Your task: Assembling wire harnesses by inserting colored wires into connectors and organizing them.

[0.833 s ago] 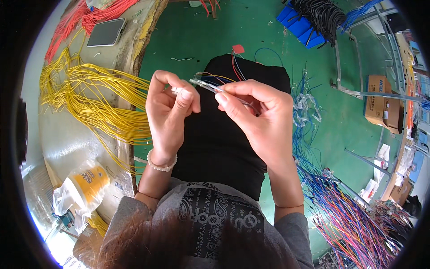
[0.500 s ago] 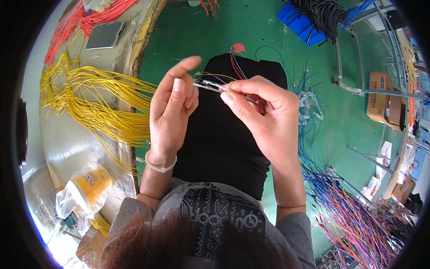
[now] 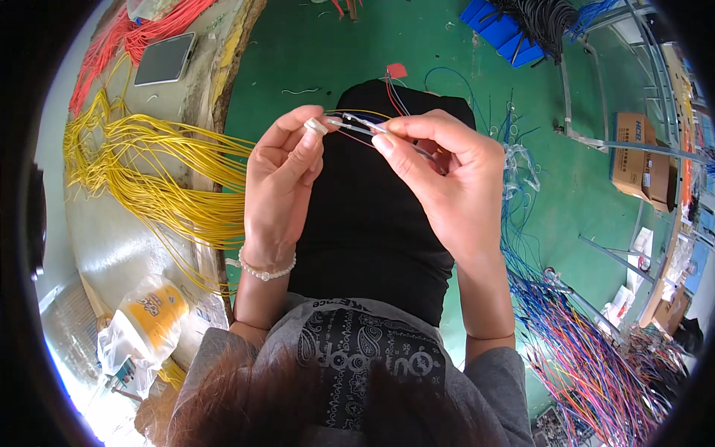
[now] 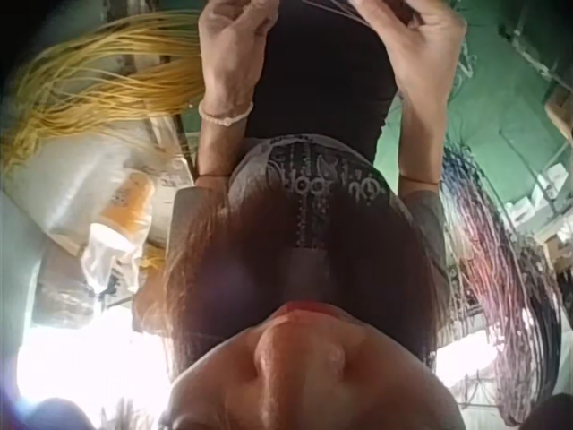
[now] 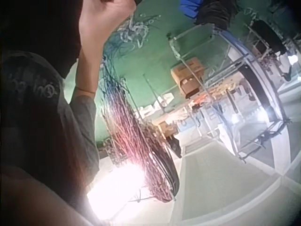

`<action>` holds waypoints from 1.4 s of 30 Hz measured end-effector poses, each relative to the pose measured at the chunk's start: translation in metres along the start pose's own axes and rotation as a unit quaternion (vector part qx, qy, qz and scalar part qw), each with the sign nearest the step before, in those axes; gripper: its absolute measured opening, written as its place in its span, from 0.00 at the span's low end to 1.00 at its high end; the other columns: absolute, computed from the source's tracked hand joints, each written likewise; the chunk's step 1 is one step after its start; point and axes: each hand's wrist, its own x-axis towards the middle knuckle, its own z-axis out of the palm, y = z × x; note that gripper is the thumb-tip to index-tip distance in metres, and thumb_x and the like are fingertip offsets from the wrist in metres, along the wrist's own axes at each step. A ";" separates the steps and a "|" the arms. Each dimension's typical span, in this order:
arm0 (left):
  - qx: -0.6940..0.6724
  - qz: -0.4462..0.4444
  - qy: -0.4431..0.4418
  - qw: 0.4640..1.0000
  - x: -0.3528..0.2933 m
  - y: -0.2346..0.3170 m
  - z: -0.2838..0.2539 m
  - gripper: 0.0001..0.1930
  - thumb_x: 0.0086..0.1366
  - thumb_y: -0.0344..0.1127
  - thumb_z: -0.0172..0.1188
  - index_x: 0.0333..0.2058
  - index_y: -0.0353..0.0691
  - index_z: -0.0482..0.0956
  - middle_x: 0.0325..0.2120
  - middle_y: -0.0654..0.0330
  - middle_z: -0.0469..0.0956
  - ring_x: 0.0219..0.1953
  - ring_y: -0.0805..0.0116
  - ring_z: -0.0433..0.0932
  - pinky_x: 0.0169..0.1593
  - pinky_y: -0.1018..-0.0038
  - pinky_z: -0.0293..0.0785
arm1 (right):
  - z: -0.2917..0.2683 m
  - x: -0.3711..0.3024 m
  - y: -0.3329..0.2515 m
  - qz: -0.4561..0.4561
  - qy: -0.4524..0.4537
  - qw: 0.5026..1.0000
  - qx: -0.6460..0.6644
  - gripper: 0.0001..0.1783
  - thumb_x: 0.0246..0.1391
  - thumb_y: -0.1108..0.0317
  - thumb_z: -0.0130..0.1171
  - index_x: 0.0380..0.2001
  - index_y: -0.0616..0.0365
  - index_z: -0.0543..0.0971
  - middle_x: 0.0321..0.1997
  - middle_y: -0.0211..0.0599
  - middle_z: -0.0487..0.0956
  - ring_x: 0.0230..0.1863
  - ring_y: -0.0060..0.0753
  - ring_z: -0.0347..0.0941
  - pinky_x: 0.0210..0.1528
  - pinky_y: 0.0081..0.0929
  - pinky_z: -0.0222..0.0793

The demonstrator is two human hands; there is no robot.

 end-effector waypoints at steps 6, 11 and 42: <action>-0.074 0.026 -0.026 0.997 0.001 -0.002 0.000 0.08 0.66 0.32 0.56 0.41 0.36 0.74 0.38 0.54 0.80 0.20 0.86 0.60 0.23 0.89 0.55 | 0.000 0.000 0.008 -0.063 0.019 0.996 -0.052 0.06 0.46 0.78 0.67 0.31 0.64 0.82 0.30 0.24 0.69 0.23 0.10 0.62 0.23 0.10 0.57; -0.122 0.017 -0.052 0.991 0.000 -0.006 0.002 0.08 0.66 0.33 0.56 0.40 0.36 0.74 0.34 0.56 0.79 0.22 0.84 0.61 0.25 0.87 0.56 | -0.002 -0.003 0.007 -0.076 0.026 0.991 -0.111 0.07 0.44 0.77 0.68 0.30 0.63 0.82 0.29 0.24 0.69 0.21 0.09 0.57 0.20 0.12 0.50; -0.100 0.059 -0.088 0.989 -0.006 -0.004 -0.002 0.06 0.61 0.26 0.61 0.36 0.36 0.72 0.31 0.61 0.77 0.34 0.77 0.76 0.37 0.85 0.71 | 0.009 -0.009 0.010 -0.057 -0.003 0.998 -0.040 0.06 0.48 0.78 0.65 0.32 0.62 0.83 0.28 0.24 0.68 0.22 0.09 0.58 0.21 0.12 0.49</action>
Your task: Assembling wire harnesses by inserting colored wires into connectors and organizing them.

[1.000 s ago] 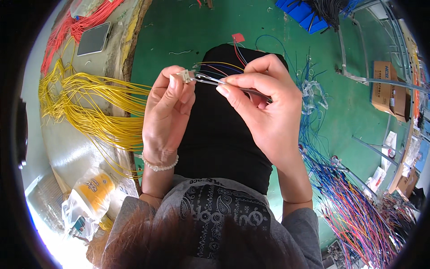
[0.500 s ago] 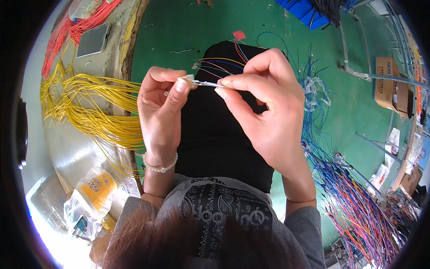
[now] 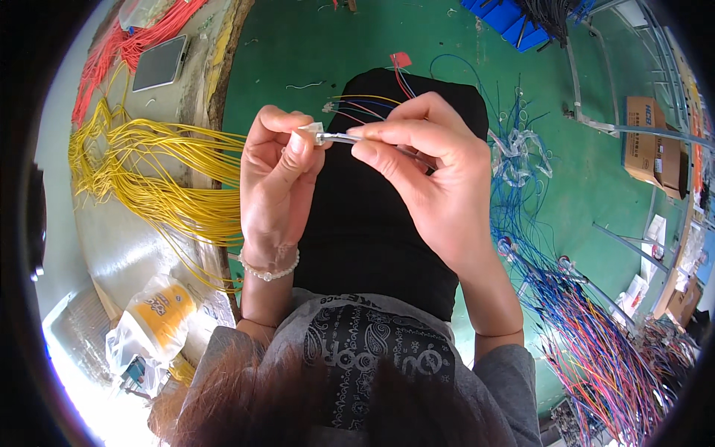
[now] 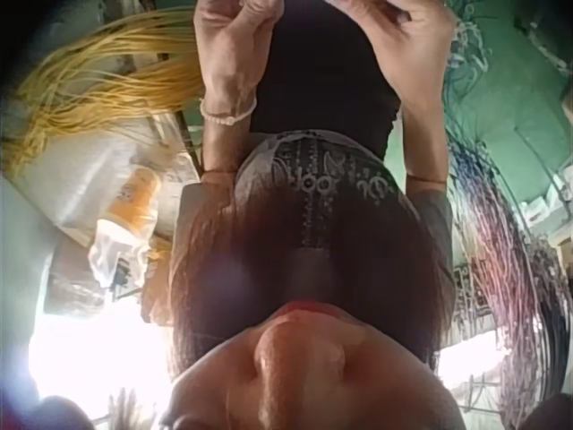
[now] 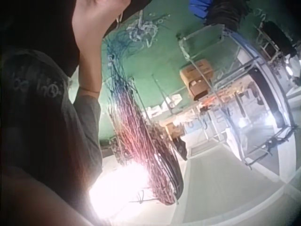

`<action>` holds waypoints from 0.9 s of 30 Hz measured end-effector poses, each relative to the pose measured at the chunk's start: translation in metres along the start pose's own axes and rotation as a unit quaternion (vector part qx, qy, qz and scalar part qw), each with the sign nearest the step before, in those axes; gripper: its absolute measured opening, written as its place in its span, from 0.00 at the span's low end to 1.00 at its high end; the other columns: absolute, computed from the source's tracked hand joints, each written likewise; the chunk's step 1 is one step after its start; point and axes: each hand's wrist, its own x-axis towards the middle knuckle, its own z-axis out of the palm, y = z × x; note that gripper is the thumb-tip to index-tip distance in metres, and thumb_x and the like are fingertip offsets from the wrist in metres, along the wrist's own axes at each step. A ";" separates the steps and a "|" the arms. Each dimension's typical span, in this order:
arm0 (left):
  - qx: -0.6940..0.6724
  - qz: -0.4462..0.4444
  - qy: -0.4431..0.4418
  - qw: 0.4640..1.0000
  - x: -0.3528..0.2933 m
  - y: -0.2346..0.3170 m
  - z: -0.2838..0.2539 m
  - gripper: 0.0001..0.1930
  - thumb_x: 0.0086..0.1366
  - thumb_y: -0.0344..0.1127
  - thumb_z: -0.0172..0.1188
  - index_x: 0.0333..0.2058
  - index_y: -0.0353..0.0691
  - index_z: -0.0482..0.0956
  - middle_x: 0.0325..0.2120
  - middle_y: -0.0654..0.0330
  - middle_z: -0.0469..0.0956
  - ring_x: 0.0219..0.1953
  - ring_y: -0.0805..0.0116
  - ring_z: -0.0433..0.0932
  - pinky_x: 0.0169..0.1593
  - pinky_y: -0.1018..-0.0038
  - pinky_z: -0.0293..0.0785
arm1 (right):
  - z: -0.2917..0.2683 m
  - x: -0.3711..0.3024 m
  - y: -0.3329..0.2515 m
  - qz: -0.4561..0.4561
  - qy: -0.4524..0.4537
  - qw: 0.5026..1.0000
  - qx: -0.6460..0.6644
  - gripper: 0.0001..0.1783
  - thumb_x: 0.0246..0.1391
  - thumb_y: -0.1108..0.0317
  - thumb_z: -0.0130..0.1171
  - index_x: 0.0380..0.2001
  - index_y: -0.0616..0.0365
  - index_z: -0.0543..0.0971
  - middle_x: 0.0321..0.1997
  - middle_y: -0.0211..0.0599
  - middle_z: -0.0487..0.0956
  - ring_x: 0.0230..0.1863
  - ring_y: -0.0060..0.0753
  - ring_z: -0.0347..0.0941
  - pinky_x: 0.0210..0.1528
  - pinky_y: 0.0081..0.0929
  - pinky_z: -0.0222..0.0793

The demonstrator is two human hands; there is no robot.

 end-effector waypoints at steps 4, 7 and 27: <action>0.001 0.006 -0.002 1.000 0.000 0.004 -0.002 0.06 0.62 0.27 0.60 0.37 0.36 0.73 0.30 0.62 0.77 0.34 0.78 0.76 0.34 0.86 0.68 | -0.002 -0.003 -0.008 0.054 -0.017 0.998 -0.002 0.08 0.49 0.79 0.63 0.35 0.63 0.83 0.28 0.26 0.70 0.26 0.12 0.62 0.24 0.10 0.53; 0.019 0.008 0.004 1.000 0.000 0.005 -0.002 0.07 0.62 0.26 0.60 0.37 0.36 0.73 0.30 0.62 0.77 0.33 0.79 0.76 0.35 0.86 0.69 | 0.001 -0.004 -0.011 0.053 -0.014 0.999 -0.002 0.08 0.49 0.79 0.63 0.35 0.63 0.83 0.28 0.26 0.70 0.26 0.12 0.63 0.25 0.11 0.55; 0.273 0.113 -0.050 0.954 -0.001 0.012 -0.001 0.06 0.58 0.21 0.63 0.34 0.32 0.76 0.32 0.62 0.76 0.33 0.80 0.73 0.39 0.84 0.70 | -0.004 -0.002 -0.011 0.023 -0.074 0.997 -0.024 0.05 0.47 0.82 0.62 0.30 0.69 0.81 0.28 0.30 0.71 0.27 0.19 0.74 0.29 0.13 0.72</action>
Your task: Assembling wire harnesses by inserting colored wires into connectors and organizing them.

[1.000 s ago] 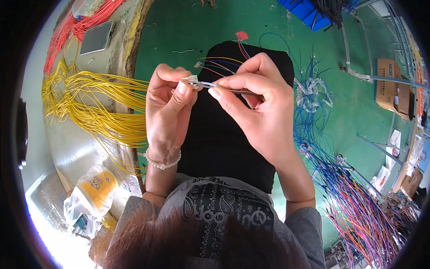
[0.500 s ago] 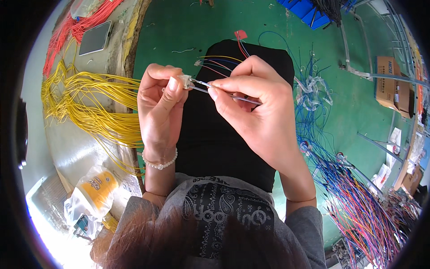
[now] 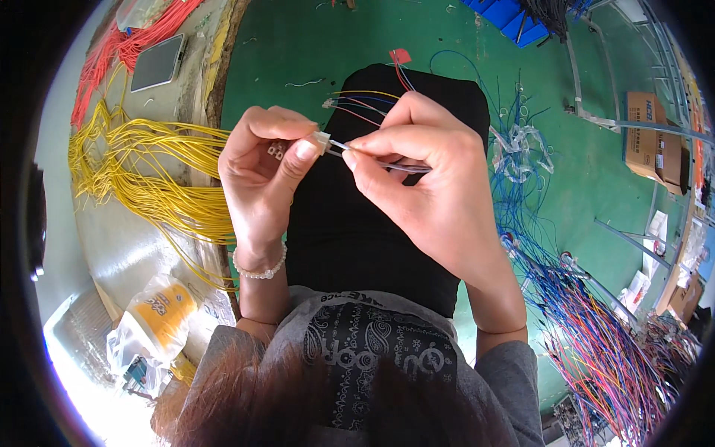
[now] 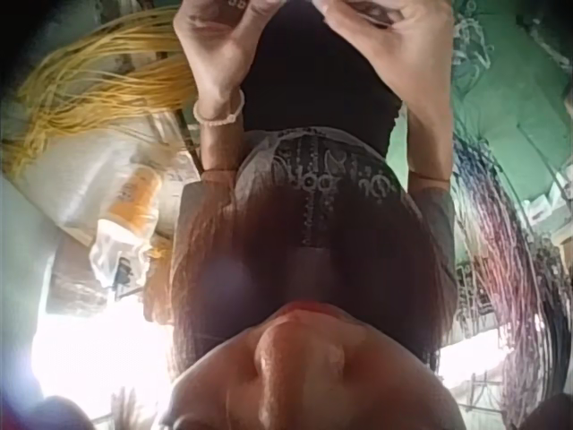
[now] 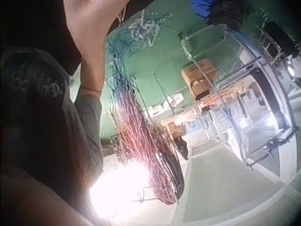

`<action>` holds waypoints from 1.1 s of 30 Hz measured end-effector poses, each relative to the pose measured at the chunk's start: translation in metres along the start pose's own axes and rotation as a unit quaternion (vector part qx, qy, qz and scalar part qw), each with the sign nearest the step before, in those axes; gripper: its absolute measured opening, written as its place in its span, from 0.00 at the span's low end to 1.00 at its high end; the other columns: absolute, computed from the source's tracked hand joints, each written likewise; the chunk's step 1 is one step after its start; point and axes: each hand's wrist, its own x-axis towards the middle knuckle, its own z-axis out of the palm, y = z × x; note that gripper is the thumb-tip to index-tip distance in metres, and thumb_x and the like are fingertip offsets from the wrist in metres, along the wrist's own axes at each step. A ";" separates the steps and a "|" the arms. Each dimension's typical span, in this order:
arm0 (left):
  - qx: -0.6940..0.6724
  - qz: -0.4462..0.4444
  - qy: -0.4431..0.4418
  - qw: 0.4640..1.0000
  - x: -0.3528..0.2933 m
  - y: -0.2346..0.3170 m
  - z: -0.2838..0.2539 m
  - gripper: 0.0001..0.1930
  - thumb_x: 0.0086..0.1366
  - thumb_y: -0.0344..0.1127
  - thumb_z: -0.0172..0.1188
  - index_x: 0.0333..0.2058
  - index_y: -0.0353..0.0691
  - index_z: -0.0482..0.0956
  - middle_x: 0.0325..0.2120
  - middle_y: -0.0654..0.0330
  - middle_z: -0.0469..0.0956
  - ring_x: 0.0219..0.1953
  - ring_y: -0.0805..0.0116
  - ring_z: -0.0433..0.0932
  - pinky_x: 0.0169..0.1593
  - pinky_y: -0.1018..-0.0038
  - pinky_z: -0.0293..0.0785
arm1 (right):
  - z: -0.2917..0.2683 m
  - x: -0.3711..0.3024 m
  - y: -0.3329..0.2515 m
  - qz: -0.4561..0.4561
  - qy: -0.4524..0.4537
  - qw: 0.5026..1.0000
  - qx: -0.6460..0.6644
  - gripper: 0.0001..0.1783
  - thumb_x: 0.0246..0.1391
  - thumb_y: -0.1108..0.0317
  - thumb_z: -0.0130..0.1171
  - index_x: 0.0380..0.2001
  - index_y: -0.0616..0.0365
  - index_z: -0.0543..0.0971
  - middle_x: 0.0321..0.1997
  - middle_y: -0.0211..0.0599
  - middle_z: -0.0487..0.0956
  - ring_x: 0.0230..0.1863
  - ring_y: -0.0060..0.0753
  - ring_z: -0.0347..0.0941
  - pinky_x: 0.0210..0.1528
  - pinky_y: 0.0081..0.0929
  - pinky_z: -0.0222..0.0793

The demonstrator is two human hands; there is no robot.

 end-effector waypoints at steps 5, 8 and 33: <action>-0.023 -0.015 -0.010 1.000 0.000 -0.002 0.001 0.06 0.58 0.21 0.63 0.34 0.32 0.76 0.32 0.62 0.76 0.33 0.80 0.73 0.39 0.83 0.70 | 0.004 0.004 0.004 0.003 -0.008 1.000 0.010 0.04 0.47 0.81 0.63 0.30 0.69 0.81 0.28 0.30 0.71 0.26 0.20 0.74 0.27 0.13 0.73; -0.060 -0.024 -0.002 0.998 0.001 -0.005 0.001 0.05 0.58 0.22 0.62 0.34 0.33 0.76 0.32 0.63 0.76 0.33 0.79 0.73 0.39 0.83 0.70 | 0.002 0.005 0.009 0.044 -0.032 0.996 0.065 0.06 0.50 0.77 0.63 0.33 0.68 0.81 0.29 0.31 0.72 0.28 0.21 0.75 0.30 0.15 0.74; 0.648 0.038 -0.059 0.758 0.001 -0.073 -0.007 0.08 0.52 0.31 0.62 0.30 0.33 0.79 0.36 0.55 0.73 0.42 0.56 0.68 0.44 0.63 0.67 | -0.023 0.009 0.185 0.244 0.073 0.967 -0.032 0.15 0.58 0.63 0.57 0.42 0.63 0.79 0.28 0.33 0.79 0.24 0.19 0.75 0.23 0.15 0.66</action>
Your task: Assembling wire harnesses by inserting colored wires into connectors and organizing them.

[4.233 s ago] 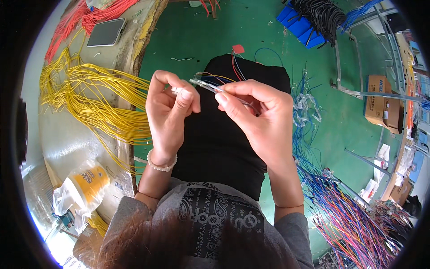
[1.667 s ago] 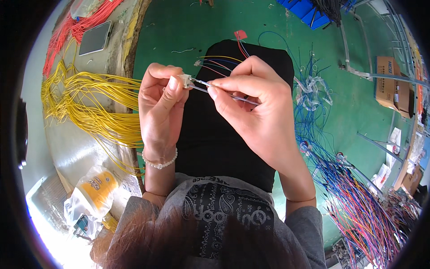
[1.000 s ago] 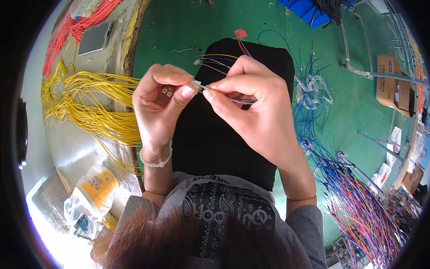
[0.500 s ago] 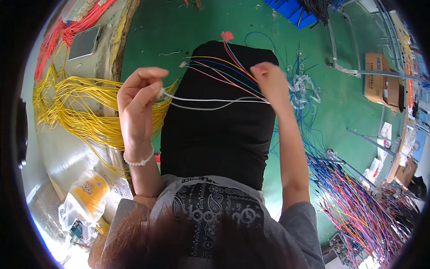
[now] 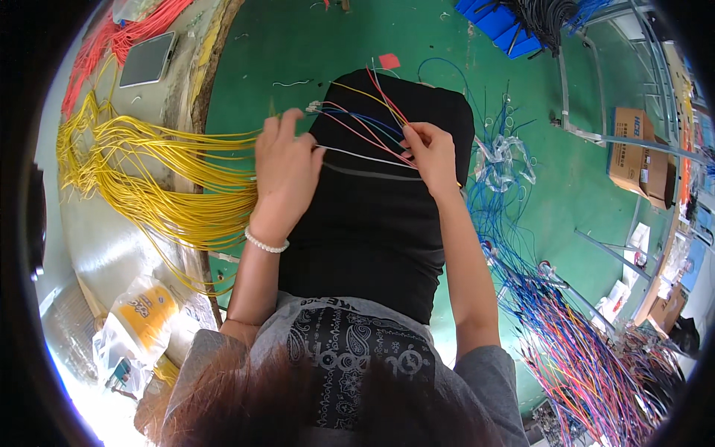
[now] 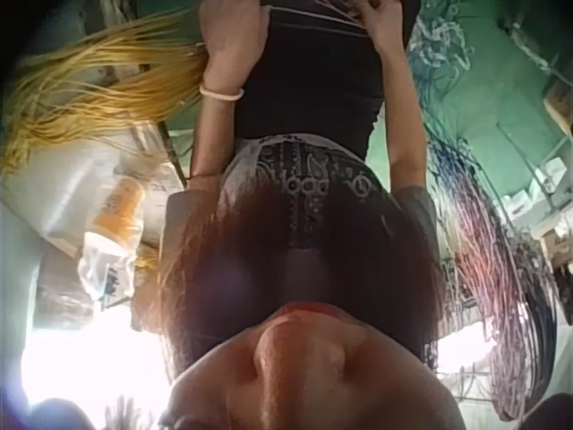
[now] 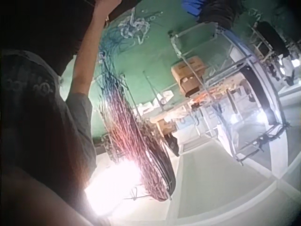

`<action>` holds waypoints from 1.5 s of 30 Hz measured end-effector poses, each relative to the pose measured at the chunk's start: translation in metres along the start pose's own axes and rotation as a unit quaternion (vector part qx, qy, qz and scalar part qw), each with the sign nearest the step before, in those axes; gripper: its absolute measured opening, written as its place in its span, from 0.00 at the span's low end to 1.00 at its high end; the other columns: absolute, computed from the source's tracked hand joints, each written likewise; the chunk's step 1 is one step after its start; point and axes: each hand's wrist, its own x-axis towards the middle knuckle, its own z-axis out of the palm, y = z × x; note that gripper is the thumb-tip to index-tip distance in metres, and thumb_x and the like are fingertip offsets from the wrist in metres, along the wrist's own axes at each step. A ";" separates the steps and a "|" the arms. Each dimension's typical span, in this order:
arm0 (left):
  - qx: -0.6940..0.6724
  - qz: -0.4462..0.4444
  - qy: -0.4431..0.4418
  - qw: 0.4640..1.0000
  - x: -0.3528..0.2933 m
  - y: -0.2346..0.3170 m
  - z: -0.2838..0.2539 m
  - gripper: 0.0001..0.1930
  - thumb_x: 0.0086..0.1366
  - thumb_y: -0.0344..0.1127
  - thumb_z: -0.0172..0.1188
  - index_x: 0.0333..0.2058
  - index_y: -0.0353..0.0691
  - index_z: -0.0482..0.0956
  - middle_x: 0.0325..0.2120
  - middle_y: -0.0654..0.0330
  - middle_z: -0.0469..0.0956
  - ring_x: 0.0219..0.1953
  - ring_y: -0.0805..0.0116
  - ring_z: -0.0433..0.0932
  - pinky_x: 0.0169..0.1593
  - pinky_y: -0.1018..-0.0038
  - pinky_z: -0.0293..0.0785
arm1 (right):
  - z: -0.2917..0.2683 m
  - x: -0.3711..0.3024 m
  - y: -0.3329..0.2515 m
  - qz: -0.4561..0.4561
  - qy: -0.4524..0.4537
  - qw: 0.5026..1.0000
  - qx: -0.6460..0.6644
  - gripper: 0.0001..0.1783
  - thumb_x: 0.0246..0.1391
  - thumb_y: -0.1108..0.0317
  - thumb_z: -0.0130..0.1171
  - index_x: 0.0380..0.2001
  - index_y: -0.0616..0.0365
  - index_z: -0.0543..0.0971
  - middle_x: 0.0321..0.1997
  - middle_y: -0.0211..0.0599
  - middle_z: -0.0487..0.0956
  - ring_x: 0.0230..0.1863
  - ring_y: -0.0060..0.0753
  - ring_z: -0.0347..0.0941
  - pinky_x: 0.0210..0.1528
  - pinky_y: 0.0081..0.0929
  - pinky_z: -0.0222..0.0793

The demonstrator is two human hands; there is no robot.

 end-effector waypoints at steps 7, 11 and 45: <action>-0.437 -0.211 -0.042 0.873 0.012 0.024 0.077 0.10 0.60 0.36 0.58 0.31 0.34 0.80 0.21 0.56 0.79 0.24 0.60 0.77 0.31 0.70 0.72 | 0.003 -0.002 -0.003 0.026 0.002 0.998 0.048 0.15 0.60 0.64 0.53 0.43 0.64 0.78 0.29 0.35 0.79 0.25 0.21 0.76 0.22 0.15 0.67; -0.554 -0.368 -0.058 0.744 0.022 0.014 0.097 0.16 0.63 0.42 0.59 0.32 0.30 0.80 0.17 0.65 0.74 0.15 0.81 0.64 0.20 0.81 0.58 | 0.006 -0.001 0.000 0.009 0.015 0.998 0.062 0.15 0.61 0.65 0.53 0.43 0.67 0.78 0.30 0.37 0.79 0.26 0.22 0.76 0.26 0.17 0.70; -0.653 -0.375 -0.015 0.658 0.012 0.015 0.081 0.13 0.70 0.38 0.49 0.41 0.36 0.78 0.21 0.71 0.69 0.13 0.87 0.52 0.16 0.85 0.45 | 0.004 -0.009 0.003 -0.102 0.008 0.994 0.047 0.09 0.61 0.68 0.54 0.39 0.62 0.77 0.37 0.28 0.79 0.42 0.18 0.73 0.46 0.17 0.66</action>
